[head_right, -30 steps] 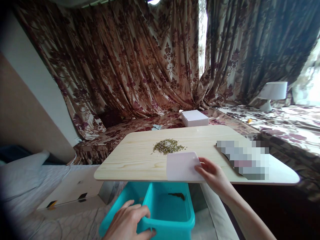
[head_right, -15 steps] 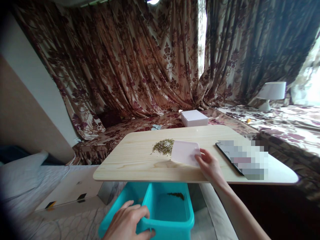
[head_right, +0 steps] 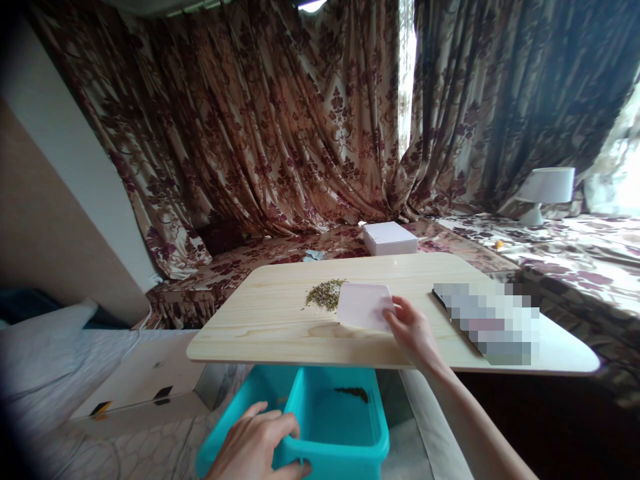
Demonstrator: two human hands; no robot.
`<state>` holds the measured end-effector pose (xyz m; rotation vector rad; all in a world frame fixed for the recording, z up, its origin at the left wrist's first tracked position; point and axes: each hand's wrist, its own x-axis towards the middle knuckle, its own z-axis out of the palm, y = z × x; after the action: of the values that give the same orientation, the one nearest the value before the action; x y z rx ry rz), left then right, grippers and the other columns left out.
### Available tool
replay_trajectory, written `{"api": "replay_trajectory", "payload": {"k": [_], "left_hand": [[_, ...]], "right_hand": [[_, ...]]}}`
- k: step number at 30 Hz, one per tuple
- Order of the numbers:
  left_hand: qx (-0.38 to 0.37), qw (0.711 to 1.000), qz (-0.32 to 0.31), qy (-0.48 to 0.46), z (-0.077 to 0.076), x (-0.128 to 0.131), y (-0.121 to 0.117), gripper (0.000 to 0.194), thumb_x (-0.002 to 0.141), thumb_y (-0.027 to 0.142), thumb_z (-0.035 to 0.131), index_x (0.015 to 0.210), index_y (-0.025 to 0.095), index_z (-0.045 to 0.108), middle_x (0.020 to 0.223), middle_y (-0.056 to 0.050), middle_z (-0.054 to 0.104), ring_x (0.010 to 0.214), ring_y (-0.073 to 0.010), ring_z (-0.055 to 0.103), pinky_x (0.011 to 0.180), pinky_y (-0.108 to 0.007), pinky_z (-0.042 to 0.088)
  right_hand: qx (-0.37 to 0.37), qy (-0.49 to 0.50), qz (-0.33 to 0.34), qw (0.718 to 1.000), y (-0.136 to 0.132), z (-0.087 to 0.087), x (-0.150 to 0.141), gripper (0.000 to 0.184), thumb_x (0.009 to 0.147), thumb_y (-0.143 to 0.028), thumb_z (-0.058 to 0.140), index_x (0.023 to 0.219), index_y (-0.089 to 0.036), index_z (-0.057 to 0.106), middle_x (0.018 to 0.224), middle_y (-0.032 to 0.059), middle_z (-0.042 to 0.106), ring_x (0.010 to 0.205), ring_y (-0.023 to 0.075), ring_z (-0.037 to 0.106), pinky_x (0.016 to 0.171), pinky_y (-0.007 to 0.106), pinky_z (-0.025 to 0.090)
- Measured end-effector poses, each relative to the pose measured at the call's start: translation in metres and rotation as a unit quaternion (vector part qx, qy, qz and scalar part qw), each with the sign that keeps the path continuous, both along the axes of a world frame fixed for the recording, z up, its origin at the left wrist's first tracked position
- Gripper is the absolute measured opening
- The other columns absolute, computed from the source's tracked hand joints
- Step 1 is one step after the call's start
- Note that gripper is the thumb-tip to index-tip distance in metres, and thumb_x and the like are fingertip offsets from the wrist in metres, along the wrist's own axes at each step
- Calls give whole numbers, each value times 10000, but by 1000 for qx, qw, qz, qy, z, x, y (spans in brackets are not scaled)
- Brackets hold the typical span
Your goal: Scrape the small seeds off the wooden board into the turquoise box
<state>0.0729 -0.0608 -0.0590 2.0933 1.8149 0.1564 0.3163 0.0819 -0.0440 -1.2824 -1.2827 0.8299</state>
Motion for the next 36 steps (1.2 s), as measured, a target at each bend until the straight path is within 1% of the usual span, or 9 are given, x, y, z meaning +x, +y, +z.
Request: {"api": "replay_trajectory", "payload": {"k": [3,7,13,16,18,22,29,36], "left_hand": [[7,1000,-6,-3,1,0,-1,191,672,326,691,846,264,642,846,8,654,908,-226,577,992,-417,267],[11,1000,-10,-5,0,0,-2,180,679,314,685,845,257,641,824,9,651,881,-216,585,994,-414,264],[-6,1000,-13,0,0,-1,1,206,673,332,696,862,267,644,837,12,650,879,-219,585,984,-413,278],[-8,1000,-15,1,0,-1,1,214,671,329,700,867,261,645,839,7,649,889,-219,583,987,-412,271],[-2,1000,-12,2,0,-1,1,204,677,325,696,863,258,645,842,5,649,898,-219,581,988,-410,269],[-4,1000,-23,11,2,-2,1,181,680,311,688,849,259,645,820,7,651,858,-215,595,968,-403,296],[-2,1000,-20,-7,-1,-4,1,228,679,342,707,882,259,645,848,5,653,880,-219,588,985,-412,272],[2,1000,-11,-11,-2,-6,0,214,677,338,707,867,264,643,842,11,650,888,-212,585,989,-403,275]], "right_hand": [[7,9,11,1000,-1,1,-4,284,637,-363,590,870,-201,581,745,52,733,718,230,679,647,322,512],[8,5,14,1000,-1,1,0,289,641,-375,590,874,-204,577,762,58,734,747,240,682,646,327,520],[0,-4,-2,1000,-5,1,8,265,636,-367,597,849,-210,582,759,57,735,734,240,683,635,320,520],[-1,-7,-4,1000,-4,1,4,254,625,-357,595,833,-212,583,739,54,733,732,243,683,635,323,519],[-2,-1,6,1000,-2,1,1,259,623,-358,589,837,-214,579,732,50,731,727,240,683,646,328,520],[-7,12,21,1000,-1,0,-3,286,630,-377,585,863,-213,570,751,53,732,729,239,679,649,332,515],[-8,17,19,1000,-6,1,1,272,605,-363,608,830,-214,569,746,58,732,759,250,679,679,336,513],[2,17,1,1000,2,-5,-4,265,614,-344,599,839,-207,577,734,54,731,749,243,682,651,318,521]]}}
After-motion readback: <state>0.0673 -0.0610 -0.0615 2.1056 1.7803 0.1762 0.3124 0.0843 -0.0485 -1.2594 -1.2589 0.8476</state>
